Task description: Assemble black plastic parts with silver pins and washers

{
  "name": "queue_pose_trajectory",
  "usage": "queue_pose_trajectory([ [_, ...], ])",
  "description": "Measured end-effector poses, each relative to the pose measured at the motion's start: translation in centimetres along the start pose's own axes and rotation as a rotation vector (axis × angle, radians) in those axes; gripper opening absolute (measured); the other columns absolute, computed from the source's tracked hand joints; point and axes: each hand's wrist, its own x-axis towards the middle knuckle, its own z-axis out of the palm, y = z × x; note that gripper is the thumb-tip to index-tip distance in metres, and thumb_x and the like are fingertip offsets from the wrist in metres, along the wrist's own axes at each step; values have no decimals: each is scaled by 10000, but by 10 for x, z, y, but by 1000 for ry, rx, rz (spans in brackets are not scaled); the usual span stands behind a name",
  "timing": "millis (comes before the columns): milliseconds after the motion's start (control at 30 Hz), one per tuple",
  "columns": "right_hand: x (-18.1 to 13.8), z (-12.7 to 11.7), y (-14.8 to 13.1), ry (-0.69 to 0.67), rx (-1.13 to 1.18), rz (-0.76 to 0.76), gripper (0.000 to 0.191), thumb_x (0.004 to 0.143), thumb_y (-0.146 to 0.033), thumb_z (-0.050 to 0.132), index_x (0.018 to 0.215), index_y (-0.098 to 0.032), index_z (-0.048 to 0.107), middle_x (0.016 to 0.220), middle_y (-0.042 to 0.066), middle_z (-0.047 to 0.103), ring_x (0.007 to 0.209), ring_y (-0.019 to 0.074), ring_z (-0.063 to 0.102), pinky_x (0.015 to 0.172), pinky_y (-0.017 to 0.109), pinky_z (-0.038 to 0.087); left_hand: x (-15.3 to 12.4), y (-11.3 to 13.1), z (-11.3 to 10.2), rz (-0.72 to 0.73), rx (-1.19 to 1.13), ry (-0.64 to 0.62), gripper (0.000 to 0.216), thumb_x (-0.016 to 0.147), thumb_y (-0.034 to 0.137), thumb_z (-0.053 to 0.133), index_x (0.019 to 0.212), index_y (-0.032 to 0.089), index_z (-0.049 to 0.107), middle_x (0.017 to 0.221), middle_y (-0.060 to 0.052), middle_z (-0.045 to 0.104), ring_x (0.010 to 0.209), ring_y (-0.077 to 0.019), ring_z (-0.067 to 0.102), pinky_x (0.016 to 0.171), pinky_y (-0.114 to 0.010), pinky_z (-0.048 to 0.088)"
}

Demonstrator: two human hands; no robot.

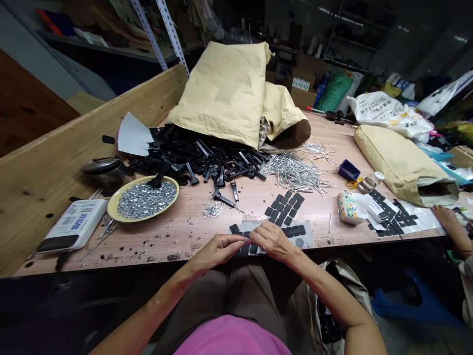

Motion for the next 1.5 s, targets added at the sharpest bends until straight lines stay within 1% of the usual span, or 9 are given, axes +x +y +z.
queue_pose_trajectory([
  [167, -7, 8, 4, 0, -2, 121, 390, 988, -261, 273, 717, -182, 542, 594, 27, 532, 563, 147, 442, 579, 274, 325, -3, -5, 6, 147, 166, 138, 269, 833, 264, 496, 975, 224, 720, 946, -55, 742, 864, -207, 688, 786, -304, 535],
  [433, 9, 18, 8, -274, 116, 494, 370, 979, -308, 299, 740, -210, 565, 595, -9, 566, 524, 120, 503, 502, 233, 252, 8, -18, 9, 78, 59, 241, 261, 805, 302, 513, 908, 207, 732, 938, -65, 740, 875, -212, 683, 806, -313, 528],
  [533, 26, 20, 9, -280, 116, 658, 305, 966, -343, 350, 786, -224, 566, 667, -3, 617, 574, 130, 548, 511, 230, 259, 18, -19, 5, -63, -124, 263, 302, 777, 370, 544, 909, 172, 730, 675, -35, 694, 651, -176, 645, 606, -278, 518],
  [667, 41, 28, 13, -122, 293, 822, 247, 948, -411, 375, 898, -234, 541, 731, -15, 641, 672, 147, 593, 578, 233, 354, 27, -19, -3, -280, -436, 169, 511, 719, 502, 593, 1025, 102, 680, 441, 95, 369, 340, -41, 290, 343, -179, 229],
  [867, 47, 40, 32, 162, 693, 776, 432, 942, -487, 298, 1002, -200, 615, 916, 54, 633, 663, 124, 579, 615, 259, 459, 34, -19, -16, -431, -668, 110, 639, 629, 573, 663, 1083, 125, 637, 506, 108, 357, 332, 7, 179, 334, -161, 87],
  [1133, 53, 34, 44, 50, 743, 587, 332, 875, -481, 510, 905, -216, 708, 718, 33, 685, 765, 176, 626, 734, 309, 469, 38, -34, -23, -421, -652, 85, 626, 636, 589, 643, 1053, 122, 646, 483, 110, 370, 317, 2, 180, 319, -152, 111],
  [1333, 60, 39, 38, 11, 460, 586, 370, 919, -450, 445, 764, -210, 680, 715, 32, 650, 658, 146, 575, 660, 277, 413, 36, -33, -14, -153, -274, 415, 297, 738, 428, 588, 854, 191, 725, 633, -19, 652, 637, -167, 624, 589, -272, 505],
  [1400, 59, 42, 34, 24, 284, 568, 379, 942, -415, 404, 764, -201, 661, 718, 42, 626, 683, 152, 559, 696, 291, 390, 35, -31, -11, -73, -181, 492, 244, 738, 387, 582, 817, 209, 729, 816, -49, 719, 842, -214, 655, 777, -323, 514],
  [1500, 57, 40, 28, 70, 139, 581, 340, 933, -421, 410, 826, -198, 643, 856, 73, 619, 771, 174, 553, 761, 320, 375, 34, -28, -10, -122, -227, 497, 276, 752, 390, 567, 868, 194, 722, 772, -42, 710, 770, -200, 657, 744, -318, 520],
])
